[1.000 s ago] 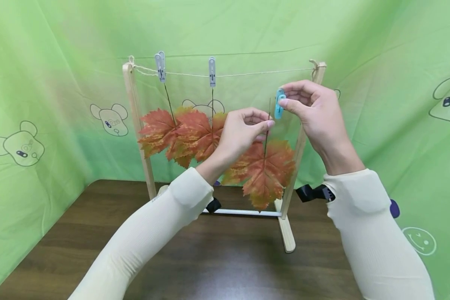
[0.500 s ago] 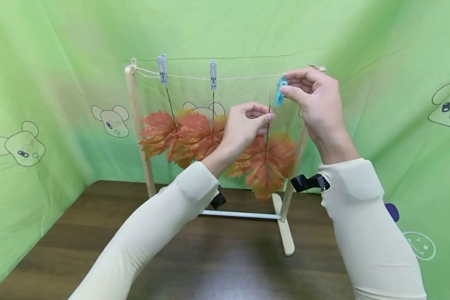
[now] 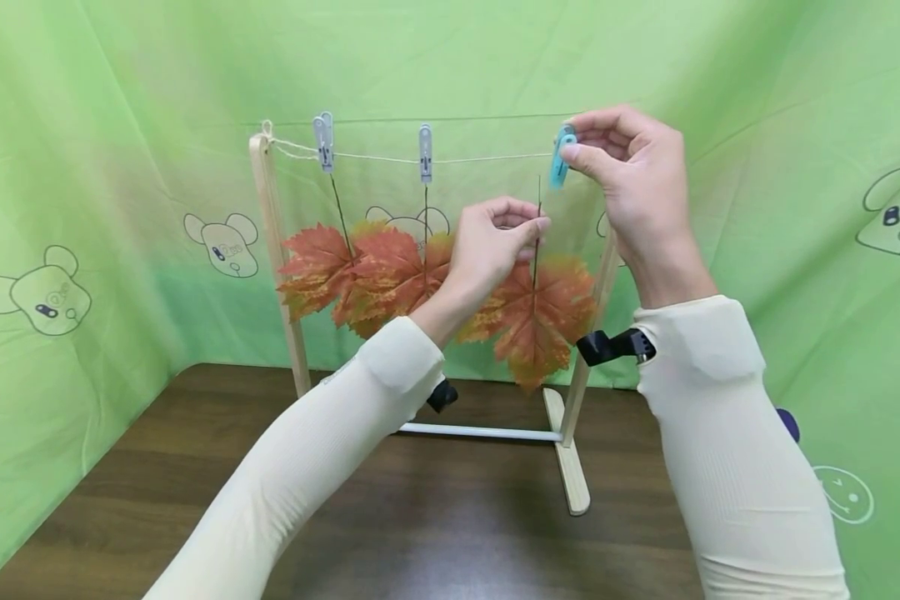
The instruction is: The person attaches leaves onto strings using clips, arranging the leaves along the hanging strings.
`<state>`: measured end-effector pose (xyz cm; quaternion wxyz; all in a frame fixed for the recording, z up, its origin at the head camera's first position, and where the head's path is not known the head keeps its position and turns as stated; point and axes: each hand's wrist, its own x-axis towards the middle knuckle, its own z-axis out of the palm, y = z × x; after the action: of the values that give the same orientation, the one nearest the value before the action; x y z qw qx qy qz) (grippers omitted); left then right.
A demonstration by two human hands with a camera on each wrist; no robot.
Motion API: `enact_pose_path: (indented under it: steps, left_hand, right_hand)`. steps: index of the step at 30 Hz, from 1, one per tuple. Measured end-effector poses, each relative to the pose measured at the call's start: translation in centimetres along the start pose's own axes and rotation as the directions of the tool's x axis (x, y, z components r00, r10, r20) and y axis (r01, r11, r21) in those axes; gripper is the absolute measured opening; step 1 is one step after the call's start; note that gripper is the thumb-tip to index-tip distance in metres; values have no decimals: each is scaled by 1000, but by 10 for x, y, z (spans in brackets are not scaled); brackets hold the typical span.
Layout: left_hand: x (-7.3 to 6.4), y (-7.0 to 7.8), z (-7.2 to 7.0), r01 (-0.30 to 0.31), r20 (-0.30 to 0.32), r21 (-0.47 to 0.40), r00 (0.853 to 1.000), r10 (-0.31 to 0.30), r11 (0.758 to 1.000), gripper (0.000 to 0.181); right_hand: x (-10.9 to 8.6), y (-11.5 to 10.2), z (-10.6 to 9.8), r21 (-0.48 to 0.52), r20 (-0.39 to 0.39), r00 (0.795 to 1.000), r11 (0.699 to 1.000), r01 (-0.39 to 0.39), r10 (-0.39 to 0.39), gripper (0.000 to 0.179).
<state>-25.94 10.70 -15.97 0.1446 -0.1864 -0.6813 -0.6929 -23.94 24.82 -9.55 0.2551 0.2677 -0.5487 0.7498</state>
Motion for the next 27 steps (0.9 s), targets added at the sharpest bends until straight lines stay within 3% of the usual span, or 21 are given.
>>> enact_pose_path:
  steps: [8, 17, 27]
  left_hand:
    - [1, 0, 20, 11, -9, -23, 1000, -11, 1000, 8]
    - [6, -1, 13, 9, -20, -34, 1000, -10, 999, 6]
    - [9, 1, 15, 5, -28, -25, 1000, -5, 1000, 6]
  right_hand:
    - [5, -8, -3, 51, -23, 1000, 999, 2, 0, 22]
    - [15, -8, 8, 22, -34, 999, 999, -25, 26, 21]
    - [22, -12, 10, 2, -54, 998, 1000, -31, 31, 19]
